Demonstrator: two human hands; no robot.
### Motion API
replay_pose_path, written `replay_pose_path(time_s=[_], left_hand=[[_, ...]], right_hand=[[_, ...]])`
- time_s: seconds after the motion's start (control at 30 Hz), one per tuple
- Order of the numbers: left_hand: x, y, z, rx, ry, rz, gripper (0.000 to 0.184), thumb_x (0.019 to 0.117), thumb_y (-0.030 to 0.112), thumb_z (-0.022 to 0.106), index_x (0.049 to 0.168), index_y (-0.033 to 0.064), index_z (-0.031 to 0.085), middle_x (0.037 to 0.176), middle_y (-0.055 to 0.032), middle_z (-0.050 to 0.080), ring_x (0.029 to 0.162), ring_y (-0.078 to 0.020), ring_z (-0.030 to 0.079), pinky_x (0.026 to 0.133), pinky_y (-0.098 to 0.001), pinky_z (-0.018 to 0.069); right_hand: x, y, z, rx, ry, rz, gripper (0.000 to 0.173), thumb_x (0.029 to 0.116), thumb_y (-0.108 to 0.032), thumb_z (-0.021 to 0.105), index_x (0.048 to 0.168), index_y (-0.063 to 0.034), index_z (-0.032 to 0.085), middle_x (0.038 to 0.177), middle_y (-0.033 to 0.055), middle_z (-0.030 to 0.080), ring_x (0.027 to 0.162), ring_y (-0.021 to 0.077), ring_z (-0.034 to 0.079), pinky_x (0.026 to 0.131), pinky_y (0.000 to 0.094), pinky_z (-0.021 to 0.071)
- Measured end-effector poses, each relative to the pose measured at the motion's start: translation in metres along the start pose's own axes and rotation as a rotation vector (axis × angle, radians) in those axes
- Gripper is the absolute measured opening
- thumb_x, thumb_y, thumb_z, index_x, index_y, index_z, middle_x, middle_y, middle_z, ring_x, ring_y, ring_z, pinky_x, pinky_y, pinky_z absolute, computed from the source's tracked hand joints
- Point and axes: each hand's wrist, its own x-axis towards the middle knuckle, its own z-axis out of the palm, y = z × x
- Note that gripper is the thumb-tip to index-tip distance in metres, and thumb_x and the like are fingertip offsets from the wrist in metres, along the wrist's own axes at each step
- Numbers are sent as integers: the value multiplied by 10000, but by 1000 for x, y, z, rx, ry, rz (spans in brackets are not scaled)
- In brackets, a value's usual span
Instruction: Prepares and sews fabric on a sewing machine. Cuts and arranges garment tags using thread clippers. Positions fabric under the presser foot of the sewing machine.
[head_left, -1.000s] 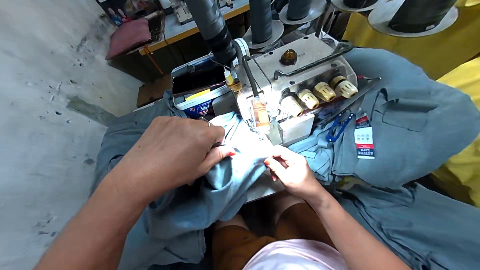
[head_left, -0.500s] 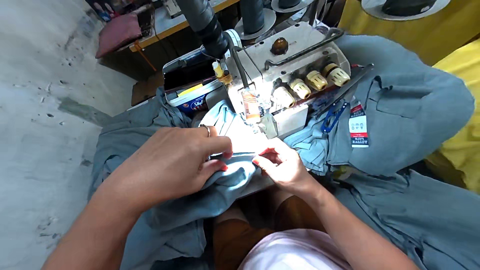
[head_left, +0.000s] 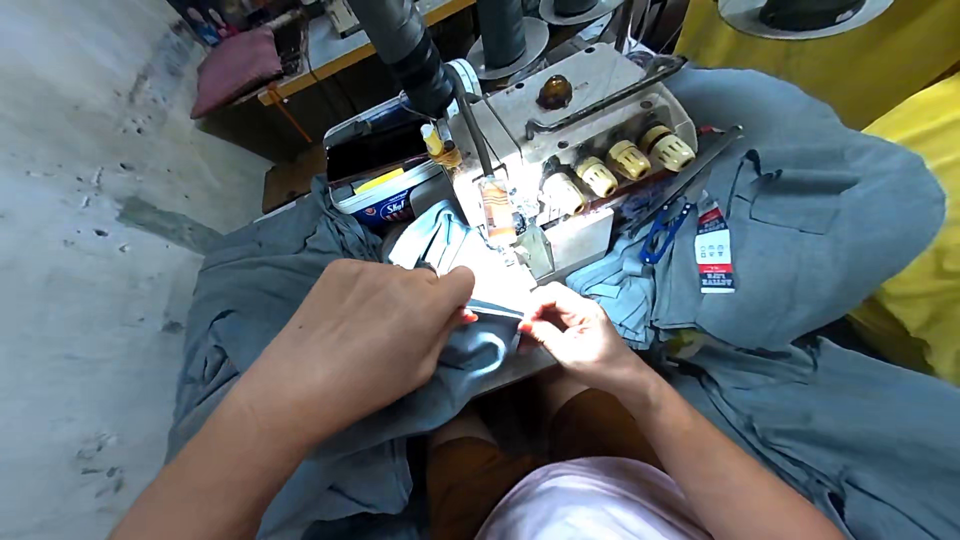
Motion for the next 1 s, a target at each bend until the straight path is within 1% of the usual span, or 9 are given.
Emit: replay_pose_path(time_s=[0.07, 0.13, 0.23, 0.33, 0.43, 0.53, 0.73, 0.83, 1.0], left_hand=[[3, 7, 4, 68, 91, 35, 197, 980, 143, 550, 877, 42, 683, 595, -91, 554, 539, -282, 599, 480, -420, 401], [4, 1, 18, 237, 212, 99, 197, 964, 220, 556, 844, 112, 668, 530, -11, 443, 426, -205, 491, 391, -341, 317], [7, -4, 19, 254, 181, 120, 328, 960, 312, 559, 716, 130, 684, 545, -8, 483, 452, -194, 528, 395, -348, 341], [7, -6, 17, 203, 137, 145, 362, 964, 335, 523, 698, 148, 683, 562, 6, 485, 478, -174, 538, 409, -332, 357], [11, -8, 20, 191, 121, 129, 337, 940, 320, 579, 681, 130, 682, 547, -9, 475, 461, -190, 536, 400, -345, 355], [17, -12, 26, 193, 118, 72, 356, 910, 331, 638, 619, 129, 603, 529, -13, 454, 447, -205, 518, 396, -370, 340], [21, -22, 25, -15, 18, 34, 320, 903, 379, 560, 635, 213, 614, 528, 77, 450, 455, -89, 476, 414, -326, 341], [24, -23, 28, -23, 7, 29, 302, 918, 401, 588, 695, 209, 656, 552, 72, 488, 478, -101, 512, 435, -338, 375], [34, -22, 43, -24, 54, 40, 275, 912, 367, 601, 702, 204, 672, 555, 53, 492, 478, -127, 512, 436, -354, 355]], right_hand=[[1, -2, -2, 31, 7, 67, 43, 968, -1, 572, 945, -20, 603, 841, -73, 657, 689, -64, 624, 651, 119, 554], [-1, -3, -2, 52, 6, 97, 43, 979, -18, 584, 1010, -15, 613, 860, -75, 678, 676, -66, 622, 628, 114, 548], [-7, -3, -3, 35, 18, 75, 123, 976, -28, 590, 1034, 40, 674, 896, -47, 689, 695, -72, 618, 633, 106, 543], [-13, -1, -2, 20, 30, 34, 110, 972, -21, 589, 979, 47, 676, 891, -34, 659, 702, -81, 604, 642, 94, 539], [-10, 5, 0, -10, 57, 37, 109, 969, -23, 593, 970, 45, 677, 856, -38, 664, 685, -82, 602, 632, 91, 532], [-3, 11, -1, -17, 54, 49, 97, 982, -42, 592, 936, 13, 659, 799, -67, 646, 660, -86, 588, 618, 91, 521], [-1, 13, 0, -17, 51, 37, 99, 984, -47, 596, 929, 5, 660, 806, -61, 654, 652, -74, 599, 610, 99, 534], [-1, 14, 1, -18, 57, 42, 96, 979, -42, 599, 912, -2, 654, 790, -71, 641, 643, -82, 588, 602, 92, 524], [7, 15, 2, 11, 62, 82, 60, 975, -15, 599, 934, -8, 643, 737, -77, 636, 614, -65, 594, 602, 104, 530]])
